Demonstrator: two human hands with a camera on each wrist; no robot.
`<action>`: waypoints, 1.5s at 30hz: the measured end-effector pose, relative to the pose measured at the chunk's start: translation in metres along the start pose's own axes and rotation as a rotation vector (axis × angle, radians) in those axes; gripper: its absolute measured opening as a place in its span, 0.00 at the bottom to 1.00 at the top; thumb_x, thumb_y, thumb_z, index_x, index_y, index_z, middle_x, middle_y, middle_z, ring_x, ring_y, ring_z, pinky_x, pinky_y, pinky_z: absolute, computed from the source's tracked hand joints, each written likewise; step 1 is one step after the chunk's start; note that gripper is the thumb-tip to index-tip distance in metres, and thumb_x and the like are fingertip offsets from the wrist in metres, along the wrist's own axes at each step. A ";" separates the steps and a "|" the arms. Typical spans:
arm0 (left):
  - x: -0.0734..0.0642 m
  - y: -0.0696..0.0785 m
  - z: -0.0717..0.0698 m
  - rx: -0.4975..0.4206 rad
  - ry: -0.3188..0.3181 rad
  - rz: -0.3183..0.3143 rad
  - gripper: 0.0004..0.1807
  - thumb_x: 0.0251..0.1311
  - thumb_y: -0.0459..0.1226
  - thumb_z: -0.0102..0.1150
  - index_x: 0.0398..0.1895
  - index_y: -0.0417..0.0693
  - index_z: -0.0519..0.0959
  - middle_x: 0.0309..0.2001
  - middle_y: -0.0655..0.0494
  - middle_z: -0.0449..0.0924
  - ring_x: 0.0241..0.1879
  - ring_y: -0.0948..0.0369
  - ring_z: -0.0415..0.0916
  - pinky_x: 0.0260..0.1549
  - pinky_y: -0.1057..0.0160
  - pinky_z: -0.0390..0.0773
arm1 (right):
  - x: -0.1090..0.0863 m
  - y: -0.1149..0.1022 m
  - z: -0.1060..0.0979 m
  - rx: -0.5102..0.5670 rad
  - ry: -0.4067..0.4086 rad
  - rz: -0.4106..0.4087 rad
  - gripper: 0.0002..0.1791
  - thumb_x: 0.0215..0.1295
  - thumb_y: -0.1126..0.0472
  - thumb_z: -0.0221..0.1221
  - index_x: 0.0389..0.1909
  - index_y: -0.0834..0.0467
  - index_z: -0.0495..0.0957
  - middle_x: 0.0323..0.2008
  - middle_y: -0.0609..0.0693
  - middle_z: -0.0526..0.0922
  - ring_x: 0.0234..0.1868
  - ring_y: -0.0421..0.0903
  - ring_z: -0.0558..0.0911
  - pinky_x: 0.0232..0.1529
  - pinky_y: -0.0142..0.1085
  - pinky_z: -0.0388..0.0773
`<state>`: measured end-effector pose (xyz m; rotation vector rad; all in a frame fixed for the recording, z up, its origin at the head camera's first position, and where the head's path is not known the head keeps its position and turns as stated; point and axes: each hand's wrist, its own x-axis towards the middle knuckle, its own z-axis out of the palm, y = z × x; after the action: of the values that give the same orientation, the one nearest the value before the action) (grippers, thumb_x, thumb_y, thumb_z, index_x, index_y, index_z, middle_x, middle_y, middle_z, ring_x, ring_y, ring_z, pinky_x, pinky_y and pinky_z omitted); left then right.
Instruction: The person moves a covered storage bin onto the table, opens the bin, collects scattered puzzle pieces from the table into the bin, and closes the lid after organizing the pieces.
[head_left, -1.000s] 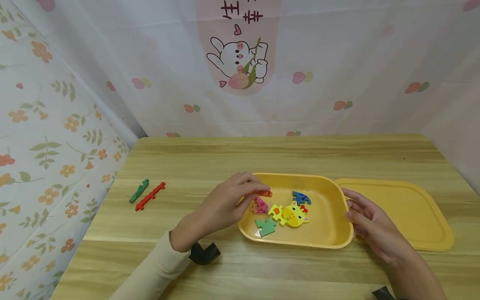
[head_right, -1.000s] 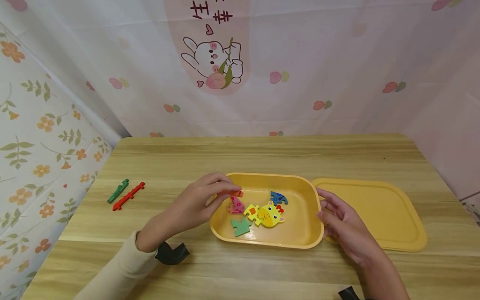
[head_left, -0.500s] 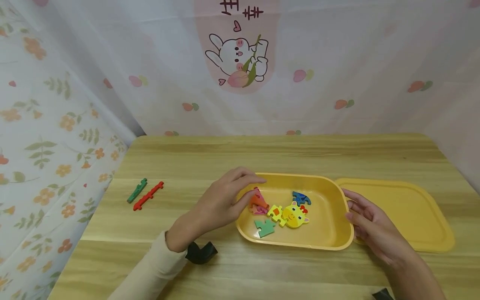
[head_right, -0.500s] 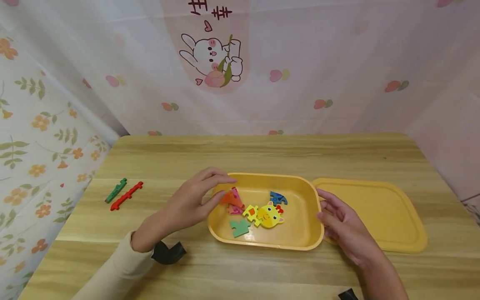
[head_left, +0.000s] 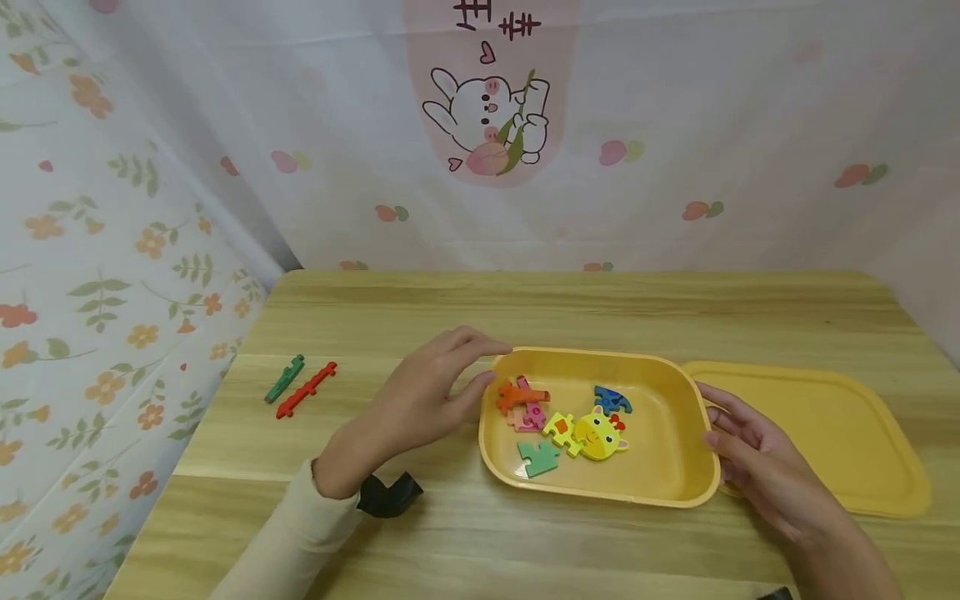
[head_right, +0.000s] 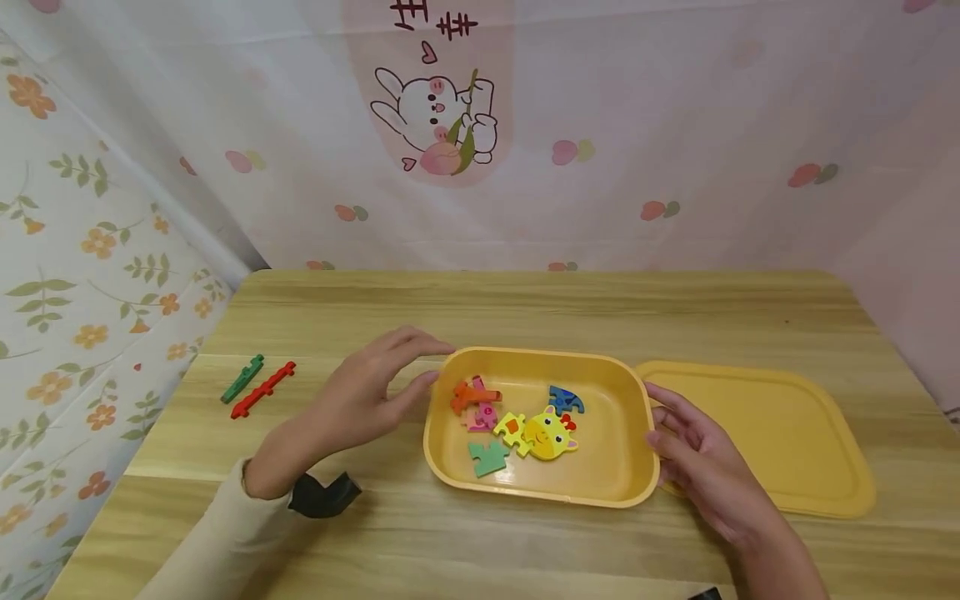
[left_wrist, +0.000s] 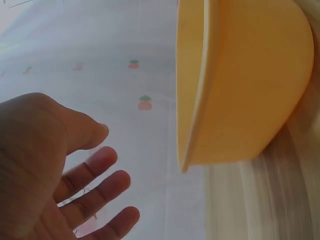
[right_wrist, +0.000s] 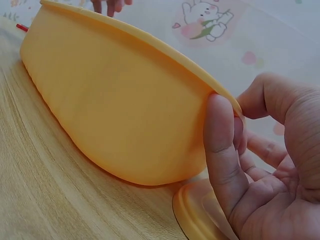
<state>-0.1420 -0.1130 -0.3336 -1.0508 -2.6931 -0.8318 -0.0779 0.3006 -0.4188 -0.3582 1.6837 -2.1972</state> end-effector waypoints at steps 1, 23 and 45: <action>-0.002 -0.001 -0.001 0.010 0.000 -0.010 0.18 0.69 0.39 0.60 0.61 0.56 0.79 0.55 0.60 0.81 0.55 0.61 0.79 0.55 0.61 0.83 | 0.001 0.000 0.001 0.003 -0.008 -0.002 0.31 0.76 0.77 0.36 0.77 0.58 0.52 0.60 0.49 0.79 0.46 0.42 0.88 0.35 0.37 0.88; -0.084 -0.077 -0.040 0.287 0.021 -0.394 0.22 0.68 0.40 0.60 0.62 0.43 0.77 0.54 0.40 0.80 0.40 0.49 0.81 0.32 0.52 0.81 | 0.000 -0.001 -0.002 0.063 -0.029 -0.016 0.32 0.76 0.77 0.34 0.78 0.57 0.51 0.58 0.49 0.80 0.44 0.42 0.88 0.35 0.35 0.88; -0.101 -0.103 -0.054 0.304 -0.156 -0.575 0.21 0.63 0.32 0.62 0.59 0.38 0.77 0.40 0.42 0.79 0.31 0.53 0.76 0.25 0.55 0.76 | 0.000 -0.005 0.002 -0.008 0.002 0.009 0.31 0.76 0.77 0.37 0.78 0.57 0.52 0.50 0.48 0.80 0.37 0.39 0.87 0.29 0.31 0.84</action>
<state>-0.1386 -0.2634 -0.3659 -0.2832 -3.1689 -0.3826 -0.0776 0.2998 -0.4133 -0.3500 1.6925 -2.1860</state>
